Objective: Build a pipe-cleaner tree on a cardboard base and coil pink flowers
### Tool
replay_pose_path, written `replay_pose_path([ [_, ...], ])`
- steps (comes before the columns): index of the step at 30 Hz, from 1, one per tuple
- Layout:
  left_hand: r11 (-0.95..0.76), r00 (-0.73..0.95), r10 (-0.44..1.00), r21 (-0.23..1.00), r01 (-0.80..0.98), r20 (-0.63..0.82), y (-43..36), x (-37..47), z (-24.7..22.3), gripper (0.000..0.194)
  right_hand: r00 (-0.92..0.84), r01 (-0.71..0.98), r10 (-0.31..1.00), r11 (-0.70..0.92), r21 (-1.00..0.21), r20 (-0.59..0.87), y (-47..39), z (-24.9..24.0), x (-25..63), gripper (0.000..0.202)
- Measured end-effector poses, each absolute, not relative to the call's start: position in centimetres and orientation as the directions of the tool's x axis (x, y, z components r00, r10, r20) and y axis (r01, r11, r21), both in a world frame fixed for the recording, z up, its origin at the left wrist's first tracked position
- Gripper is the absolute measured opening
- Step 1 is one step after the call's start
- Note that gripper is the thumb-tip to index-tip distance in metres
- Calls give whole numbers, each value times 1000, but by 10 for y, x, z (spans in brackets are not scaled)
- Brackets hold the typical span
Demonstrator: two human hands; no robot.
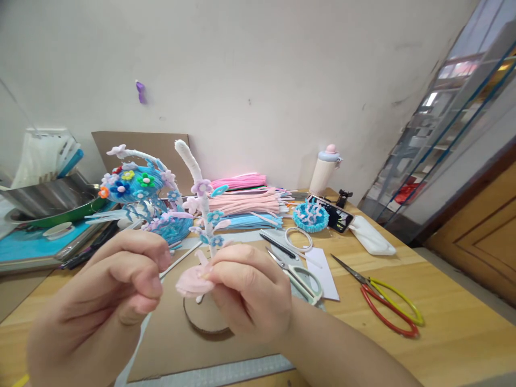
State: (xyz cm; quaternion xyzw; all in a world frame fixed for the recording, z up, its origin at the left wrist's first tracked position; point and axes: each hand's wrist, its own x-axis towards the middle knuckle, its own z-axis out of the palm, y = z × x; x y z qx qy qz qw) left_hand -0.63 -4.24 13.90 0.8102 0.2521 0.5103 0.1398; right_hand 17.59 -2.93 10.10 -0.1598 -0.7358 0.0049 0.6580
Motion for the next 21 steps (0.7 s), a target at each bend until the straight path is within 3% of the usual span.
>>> replay_pose_path([
  [8, -765, 248, 633, 641, 58, 733, -42, -4, 131, 26, -97, 226, 189, 960, -163, 977, -28, 98, 179, 34],
  [13, -775, 348, 604, 631, 44, 717, -39, -7, 130, 36, -146, 248, 125, 965, -86, 981, -29, 94, 183, 32],
  [16, -780, 346, 611, 617, 105, 712, -31, -10, 132, 21, -177, 242, 74, 970, -30, 981, -32, 97, 182, 29],
  [17, -769, 319, 632, 623, 143, 707, -29, -9, 132, 9, -175, 231, 97, 971, -55, 980, -32, 98, 180, 29],
  [18, -748, 301, 660, 638, 181, 688, -27, -9, 132, 13, -142, 218, 157, 968, -123, 977, -33, 98, 178, 27],
  [19, -719, 302, 692, 664, 206, 655, -26, -7, 131, 22, -81, 185, 252, 954, -234, 964, -32, 99, 174, 24],
  [21, -638, 352, 754, 746, 191, 555, -23, -4, 130, 22, 55, 7, 508, 861, -509, 860, -30, 98, 166, 16],
])
